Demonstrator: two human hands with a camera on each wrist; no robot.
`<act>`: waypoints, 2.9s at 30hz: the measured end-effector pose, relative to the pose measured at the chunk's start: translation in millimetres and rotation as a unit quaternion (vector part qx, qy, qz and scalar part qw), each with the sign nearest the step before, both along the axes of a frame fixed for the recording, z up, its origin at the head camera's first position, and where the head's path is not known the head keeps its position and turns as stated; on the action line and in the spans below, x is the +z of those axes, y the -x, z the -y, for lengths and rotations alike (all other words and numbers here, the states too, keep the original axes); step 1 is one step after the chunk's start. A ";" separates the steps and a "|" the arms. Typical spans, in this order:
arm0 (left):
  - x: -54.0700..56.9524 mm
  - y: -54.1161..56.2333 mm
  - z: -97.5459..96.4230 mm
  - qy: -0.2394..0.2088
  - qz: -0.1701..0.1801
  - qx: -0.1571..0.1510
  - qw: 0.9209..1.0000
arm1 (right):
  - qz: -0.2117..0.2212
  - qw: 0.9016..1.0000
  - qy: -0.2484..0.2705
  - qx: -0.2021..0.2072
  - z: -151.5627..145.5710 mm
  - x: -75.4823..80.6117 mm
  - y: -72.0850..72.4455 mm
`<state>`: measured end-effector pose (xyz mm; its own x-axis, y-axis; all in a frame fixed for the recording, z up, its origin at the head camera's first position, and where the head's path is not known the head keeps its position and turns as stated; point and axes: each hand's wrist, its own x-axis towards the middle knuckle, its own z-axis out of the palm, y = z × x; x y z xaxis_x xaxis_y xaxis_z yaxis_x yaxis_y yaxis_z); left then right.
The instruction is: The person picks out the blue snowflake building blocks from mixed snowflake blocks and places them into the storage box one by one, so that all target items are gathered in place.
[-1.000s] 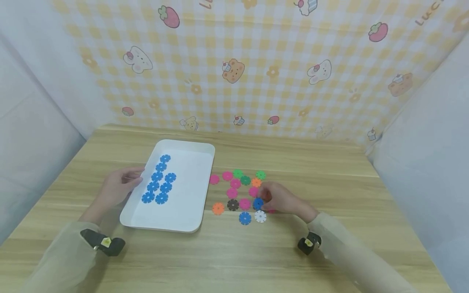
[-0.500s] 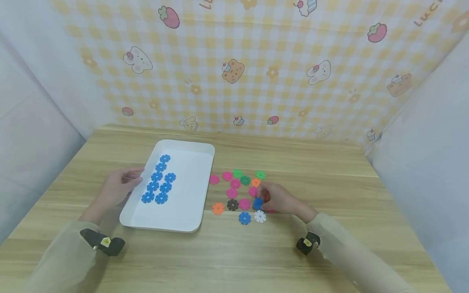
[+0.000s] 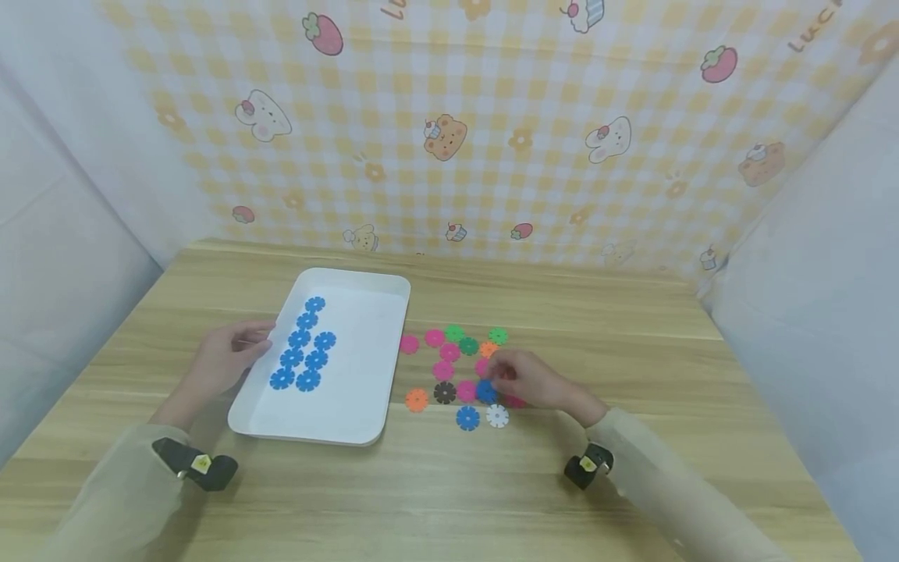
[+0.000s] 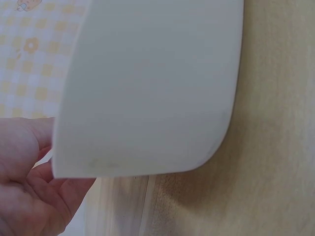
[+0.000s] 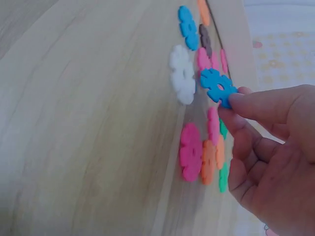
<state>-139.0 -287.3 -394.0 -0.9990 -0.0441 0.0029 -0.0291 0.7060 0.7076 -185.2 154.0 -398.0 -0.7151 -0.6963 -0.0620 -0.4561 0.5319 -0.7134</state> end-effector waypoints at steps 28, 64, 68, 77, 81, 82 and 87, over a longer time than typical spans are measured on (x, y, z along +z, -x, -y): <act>-2.5 1.9 3.5 0.011 -0.027 -0.012 1.000 | -0.043 0.993 0.106 -0.005 122.9 38.3 18.8; -3.6 1.5 4.3 -0.004 -0.013 -0.006 1.000 | 0.092 0.963 0.099 -0.233 252.2 -10.6 70.8; -3.4 1.3 3.9 -0.004 -0.017 -0.005 1.000 | 0.092 0.962 0.093 -0.238 251.1 -13.1 72.4; -3.8 1.9 4.1 -0.010 -0.015 -0.005 1.000 | 0.077 0.969 0.071 -0.222 252.4 -14.6 72.7; -4.4 2.4 5.6 -0.010 -0.014 -0.009 1.000 | 0.074 0.969 0.065 -0.225 253.2 -15.7 73.1; -4.8 2.6 5.7 -0.010 -0.013 -0.009 1.000 | 0.074 0.969 0.064 -0.225 253.1 -15.8 73.1; -5.1 3.2 5.6 -0.012 -0.006 -0.006 1.000 | 0.069 0.971 0.067 -0.220 251.5 -13.2 72.4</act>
<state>-142.2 -293.0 -399.2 -0.9994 -0.0327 0.0134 -0.0128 0.6885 0.7251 -257.6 -97.5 -411.3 -0.9363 -0.3336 -0.1095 -0.1000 0.5522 -0.8277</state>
